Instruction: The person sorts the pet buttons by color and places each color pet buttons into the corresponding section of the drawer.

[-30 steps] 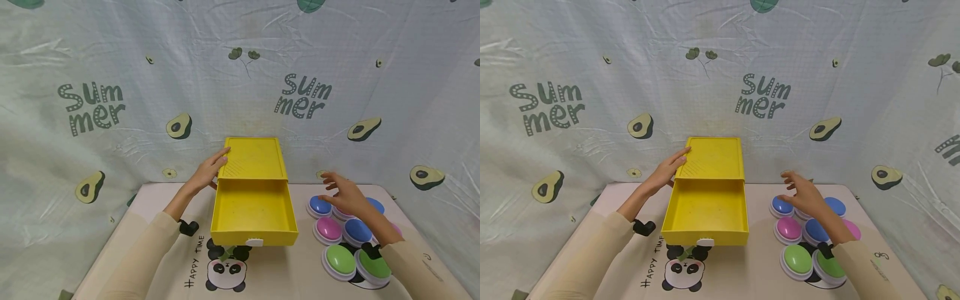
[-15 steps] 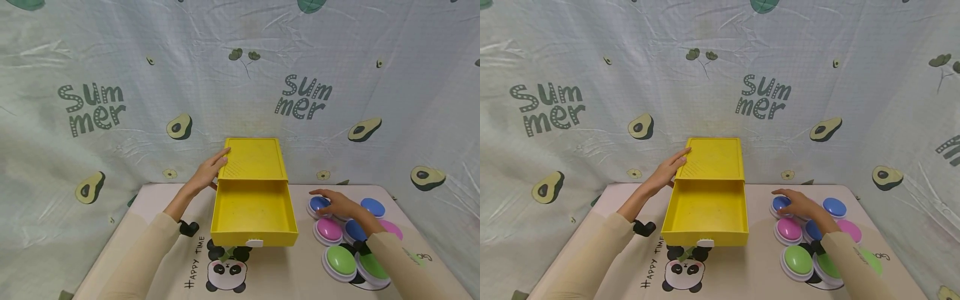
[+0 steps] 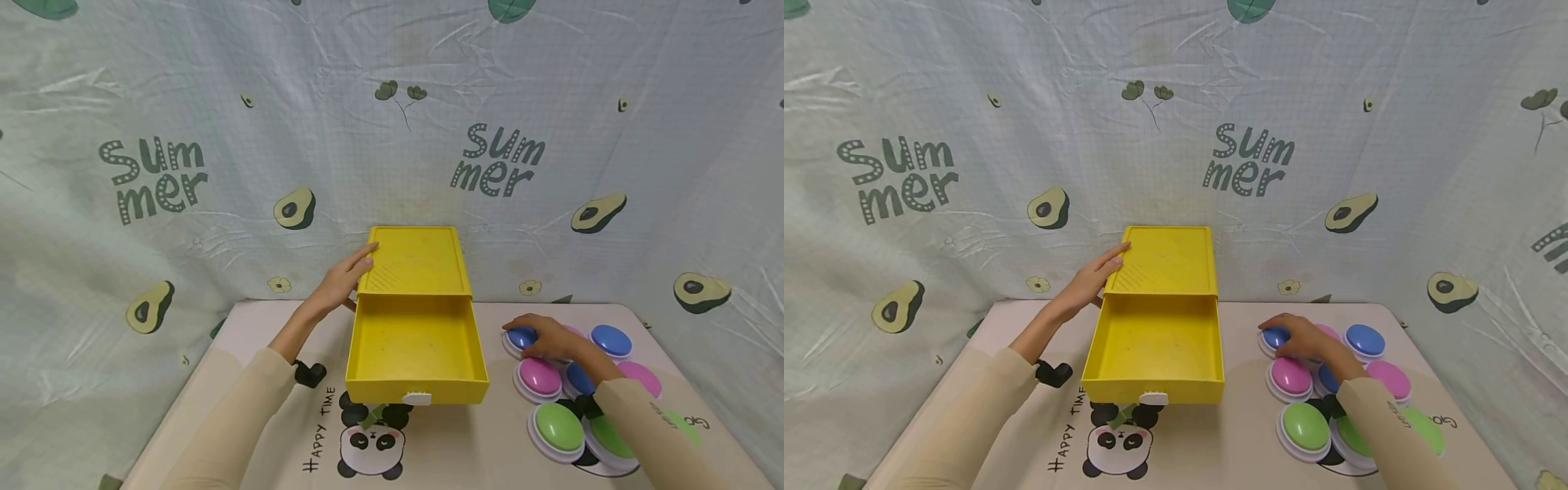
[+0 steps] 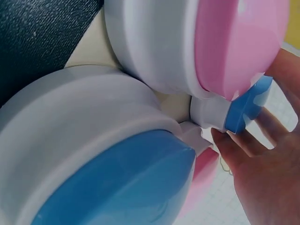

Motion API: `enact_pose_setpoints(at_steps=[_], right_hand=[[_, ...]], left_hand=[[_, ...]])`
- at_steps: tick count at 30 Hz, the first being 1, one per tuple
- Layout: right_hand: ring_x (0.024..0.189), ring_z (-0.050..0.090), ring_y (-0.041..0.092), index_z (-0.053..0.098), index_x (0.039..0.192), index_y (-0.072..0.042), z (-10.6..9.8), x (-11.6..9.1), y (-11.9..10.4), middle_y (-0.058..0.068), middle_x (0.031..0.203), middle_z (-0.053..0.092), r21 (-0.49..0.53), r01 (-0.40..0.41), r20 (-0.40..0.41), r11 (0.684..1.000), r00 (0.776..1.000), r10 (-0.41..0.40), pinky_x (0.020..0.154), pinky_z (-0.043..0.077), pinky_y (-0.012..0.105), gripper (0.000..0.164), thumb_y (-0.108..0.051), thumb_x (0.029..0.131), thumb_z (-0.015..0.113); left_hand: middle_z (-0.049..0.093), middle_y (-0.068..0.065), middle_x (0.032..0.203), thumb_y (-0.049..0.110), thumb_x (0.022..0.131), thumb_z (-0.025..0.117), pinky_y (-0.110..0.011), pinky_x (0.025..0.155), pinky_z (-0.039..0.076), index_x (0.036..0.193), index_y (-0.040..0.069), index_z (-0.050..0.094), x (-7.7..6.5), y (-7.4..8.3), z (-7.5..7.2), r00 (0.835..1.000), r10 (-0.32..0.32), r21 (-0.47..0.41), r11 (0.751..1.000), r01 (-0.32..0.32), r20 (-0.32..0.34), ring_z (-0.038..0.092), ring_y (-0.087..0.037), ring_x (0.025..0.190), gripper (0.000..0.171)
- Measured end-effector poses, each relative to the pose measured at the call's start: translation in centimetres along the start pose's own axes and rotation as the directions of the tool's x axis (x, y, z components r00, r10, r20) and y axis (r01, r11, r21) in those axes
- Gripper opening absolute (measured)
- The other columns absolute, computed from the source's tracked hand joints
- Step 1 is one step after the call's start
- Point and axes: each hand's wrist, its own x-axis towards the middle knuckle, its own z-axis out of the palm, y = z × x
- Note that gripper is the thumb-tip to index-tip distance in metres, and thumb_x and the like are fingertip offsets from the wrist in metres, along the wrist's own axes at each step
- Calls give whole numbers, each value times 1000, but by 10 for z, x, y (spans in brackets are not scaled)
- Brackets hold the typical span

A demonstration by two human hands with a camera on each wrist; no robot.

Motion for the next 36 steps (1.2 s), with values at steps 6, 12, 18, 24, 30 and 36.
enact_pose_setpoints(at_steps=[6,12,18,24,30,36], right_hand=[[130,52,48,64,140,-12,-2,0,-4,24,147,54,-37,17,-13,999,1000,-18,109,44,69,56,-12,87,81],[129,54,48,64,140,-8,-11,-5,-10,26,146,55,-95,61,-62,994,996,-67,107,46,68,57,-14,86,82],[128,55,49,63,140,-6,-25,-10,-22,27,144,57,-127,101,-104,987,988,-114,105,48,68,57,-13,87,81],[130,53,48,61,143,-10,-35,-16,-34,25,147,55,-95,91,-126,991,987,-102,105,47,70,59,-13,87,81],[127,54,46,56,142,-9,-44,-24,-46,23,145,56,-67,86,-172,994,980,-96,102,51,67,63,-13,85,82],[123,56,43,56,140,-9,-54,-31,-58,21,141,58,-80,123,-190,989,972,-136,101,53,65,62,-15,85,83]], left_hand=[[41,-4,163,58,108,40,-46,61,64,159,46,34,0,2,0,1000,-8,-8,1000,8,-9,68,-34,96,53],[37,-7,166,57,108,39,-49,63,64,160,44,33,-2,3,0,1000,-4,-5,1000,4,-7,66,-35,98,54],[41,-9,163,57,108,40,-52,64,64,160,44,33,-2,3,1,1000,-5,-9,1000,5,-20,69,-35,99,54],[41,-10,163,57,108,39,-48,63,64,161,43,33,-2,2,1,1000,-3,-8,1000,3,-20,66,-35,98,55],[41,-12,162,54,109,39,-46,62,64,162,40,32,-3,2,2,1000,-1,-18,1000,1,-7,65,-33,95,55],[44,-13,160,54,109,40,-47,62,64,162,40,32,-2,1,1,1000,-2,-16,1000,2,-7,66,-32,93,55]])
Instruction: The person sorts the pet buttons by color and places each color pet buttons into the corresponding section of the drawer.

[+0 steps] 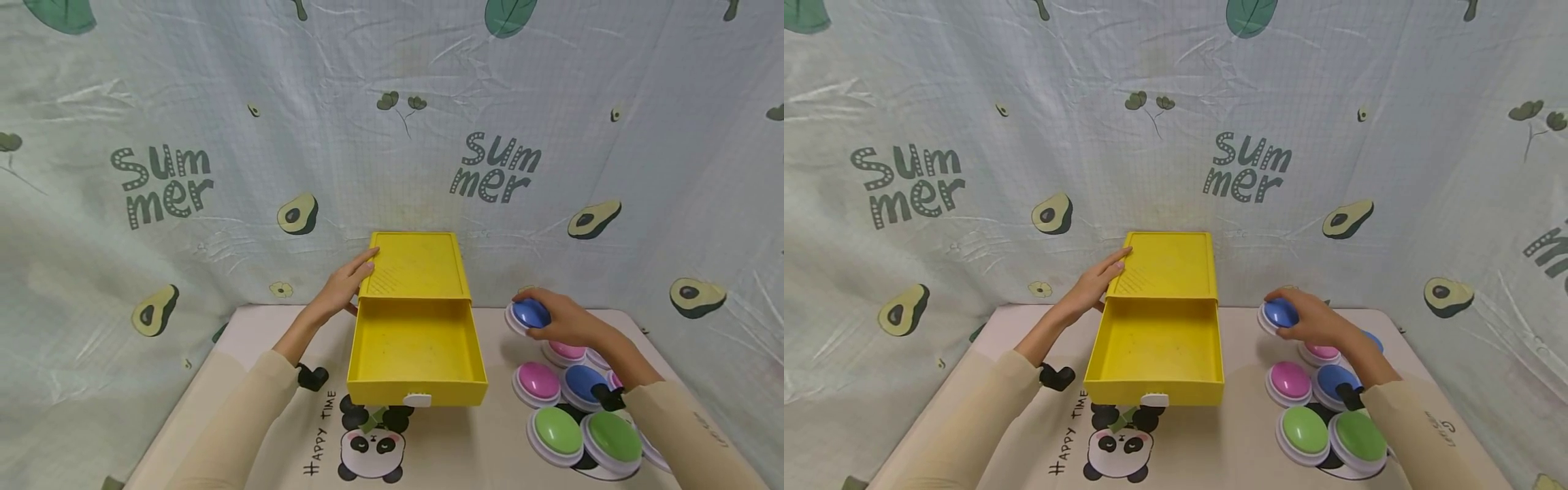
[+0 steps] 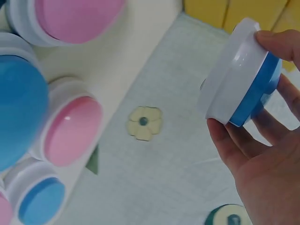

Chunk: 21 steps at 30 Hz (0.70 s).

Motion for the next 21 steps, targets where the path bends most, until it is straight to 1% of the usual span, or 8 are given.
enact_pose_setpoints(at_steps=[3,7,11,15,17,21], right_hand=[[122,57,41,57,140,-10,-5,0,-6,19,140,60,-16,32,-5,999,999,-32,101,53,64,62,-17,85,83],[119,59,38,59,139,-12,-13,0,-16,17,138,62,-47,63,-11,997,998,-63,99,55,62,61,-18,84,84],[119,59,35,59,139,-14,-21,1,-28,14,138,62,-65,96,-22,993,995,-98,98,57,60,62,-17,83,84],[119,60,35,59,140,-14,-30,2,-42,13,138,62,-81,149,-43,985,987,-153,97,57,61,61,-18,84,84],[120,60,37,60,140,-14,-34,3,-49,14,139,62,-83,169,-51,982,984,-173,97,57,61,60,-19,84,83],[124,59,39,60,141,-15,-40,4,-63,15,143,60,-93,194,-58,977,978,-200,97,57,61,61,-20,85,83]], left_hand=[[42,-11,162,54,109,39,-46,62,64,161,41,33,0,0,0,1000,5,6,1000,-5,-5,63,-31,93,54],[40,-10,164,55,109,39,-45,61,64,161,40,32,0,0,1,1000,8,6,1000,-8,-2,64,-32,94,55],[48,-13,156,56,109,39,-45,62,64,161,41,33,-1,-1,2,1000,-2,3,1000,2,-3,65,-30,92,55],[52,-16,149,56,108,39,-45,62,64,161,42,33,-2,0,1,1000,-4,-2,1000,4,-9,64,-29,89,55],[51,-15,150,56,108,39,-45,61,64,161,42,33,-2,0,1,1000,-4,-5,1000,4,-8,64,-29,90,55],[45,-10,159,58,108,40,-45,61,64,161,43,33,-1,0,0,1000,-4,2,1000,4,-7,66,-31,93,55]])
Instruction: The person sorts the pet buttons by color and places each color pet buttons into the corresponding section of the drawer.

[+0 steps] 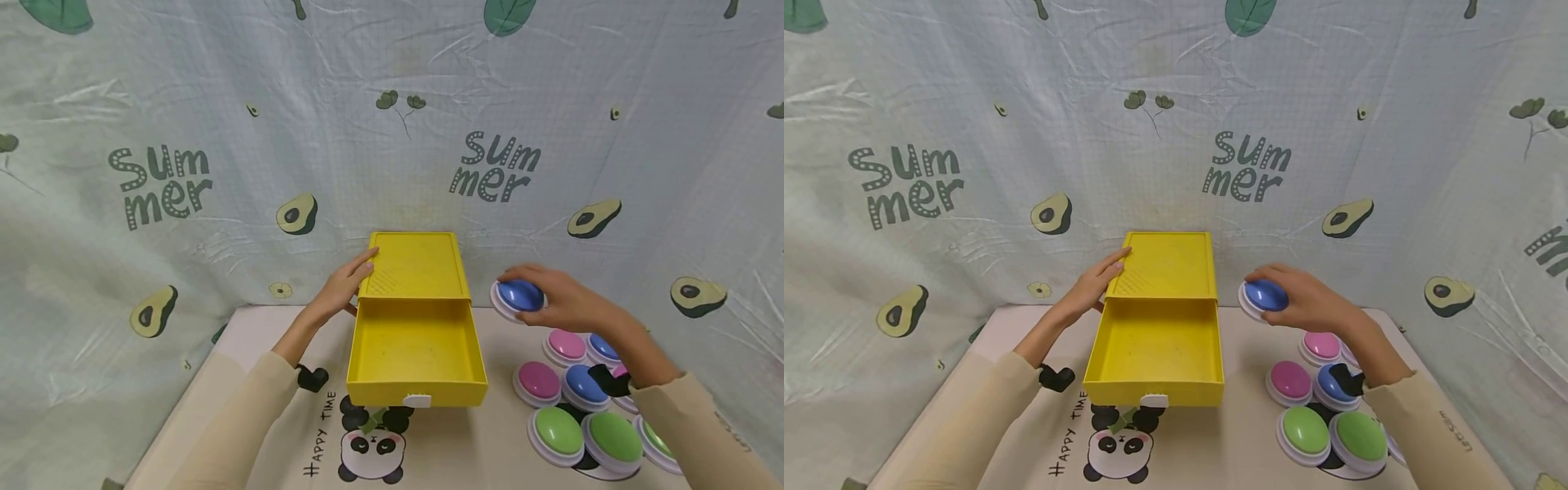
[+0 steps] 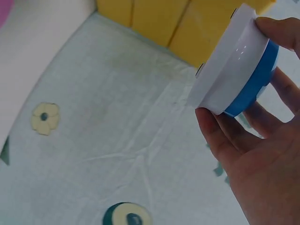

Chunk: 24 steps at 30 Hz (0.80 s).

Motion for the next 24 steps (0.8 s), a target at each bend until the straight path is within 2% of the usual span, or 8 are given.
enact_pose_setpoints(at_steps=[4,10,14,16,17,21,24], right_hand=[[128,59,39,60,142,-18,-4,6,-15,14,146,58,-24,32,-7,999,999,-32,99,56,60,61,-21,85,83],[131,58,36,60,143,-21,-8,17,-43,9,149,56,-51,96,2,994,995,-96,102,56,57,63,-22,85,84],[132,57,35,61,143,-24,-9,25,-65,8,151,55,-29,132,14,991,991,-131,103,56,56,63,-22,84,84],[131,57,35,62,143,-26,-7,31,-76,8,151,54,-15,154,23,988,988,-153,103,56,55,62,-22,85,84],[131,58,35,62,142,-27,-5,34,-81,8,151,54,-11,166,29,986,986,-166,103,56,54,61,-23,85,83],[128,61,32,62,143,-31,3,45,-99,7,151,54,-3,209,72,978,975,-208,103,57,52,59,-27,87,82],[130,60,31,61,144,-32,11,54,-110,8,153,53,32,227,118,973,966,-229,106,55,52,59,-30,88,81]], left_hand=[[42,-7,162,58,108,40,-46,61,64,160,44,33,0,1,0,1000,-3,0,1000,3,-4,66,-33,96,55],[44,-12,160,55,109,39,-46,62,64,161,42,33,0,2,0,1000,-11,-5,1000,11,-4,66,-30,92,54],[42,-17,160,43,112,39,-47,65,65,164,30,31,-11,23,-1,999,-30,-3,1000,30,20,64,-28,92,54],[42,-19,160,38,113,38,-47,66,65,165,26,30,-12,27,-1,999,-44,-5,999,44,28,64,-28,92,54],[42,-19,160,37,113,38,-47,66,65,165,25,30,-12,27,-1,999,-43,-4,999,43,28,64,-28,91,54],[39,-16,163,42,112,37,-49,64,65,164,31,29,1,7,0,999,-41,-11,999,41,15,62,-30,92,54],[37,-14,165,47,111,37,-50,64,64,164,36,28,3,1,1,999,-33,-4,999,33,7,62,-33,97,54]])
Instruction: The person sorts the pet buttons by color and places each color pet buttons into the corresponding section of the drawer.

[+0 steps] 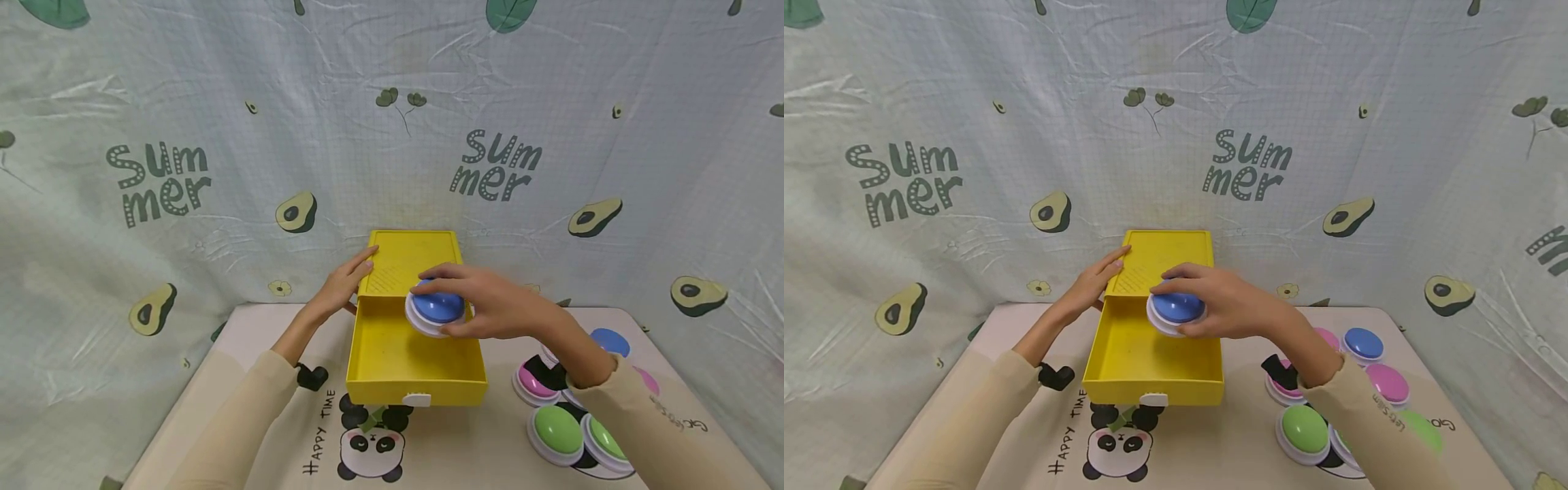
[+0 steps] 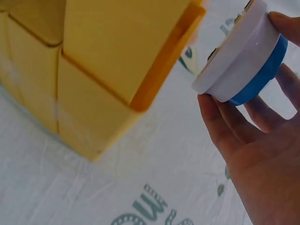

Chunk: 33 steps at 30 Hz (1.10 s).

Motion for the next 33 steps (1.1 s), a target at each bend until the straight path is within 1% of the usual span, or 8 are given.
enact_pose_setpoints(at_steps=[6,11,13,20,22,28,33], right_hand=[[130,59,23,58,141,-26,16,21,-10,1,149,56,76,31,66,997,997,-36,111,52,48,59,-33,88,81],[130,57,19,58,139,-23,29,31,-11,-1,146,57,123,76,116,989,989,-90,113,51,42,55,-29,89,81],[131,56,19,59,139,-23,33,34,-11,-1,146,57,131,78,132,988,987,-96,114,50,42,54,-28,89,81],[134,55,20,60,141,-23,48,39,-12,-1,149,55,122,54,196,991,977,-78,116,47,42,55,-31,91,79],[135,55,21,61,142,-23,51,40,-13,0,150,54,118,50,212,992,974,-75,117,47,42,55,-32,91,79],[136,55,22,62,143,-24,58,42,-12,2,151,54,117,40,234,992,970,-67,117,47,43,56,-31,91,80],[136,55,24,62,143,-25,66,44,-10,2,151,54,121,52,238,991,968,-79,116,48,43,55,-30,91,81]], left_hand=[[41,-14,162,55,109,38,-49,65,65,162,42,30,-2,0,0,1000,4,15,1000,-4,-6,63,-37,103,56],[43,-12,159,61,107,38,-46,65,65,160,45,32,-3,0,-1,1000,8,19,1000,-7,-9,61,-37,103,56],[43,-12,159,62,107,37,-46,65,65,160,45,32,-2,-1,-1,1000,12,25,1000,-12,-7,61,-37,103,56],[47,-10,155,62,107,38,-46,63,65,160,47,32,-3,0,0,1000,13,19,1000,-13,-11,64,-37,102,56],[47,-10,156,62,107,38,-46,63,65,160,47,32,-3,-1,0,1000,14,18,1000,-14,-9,64,-37,103,56],[43,-7,160,63,106,38,-46,63,65,159,48,33,-3,-1,-1,1000,17,11,1000,-17,-5,64,-37,104,55],[43,-6,160,63,106,39,-46,63,65,158,49,33,-3,-1,-1,1000,24,10,1000,-24,-6,65,-34,98,54]])
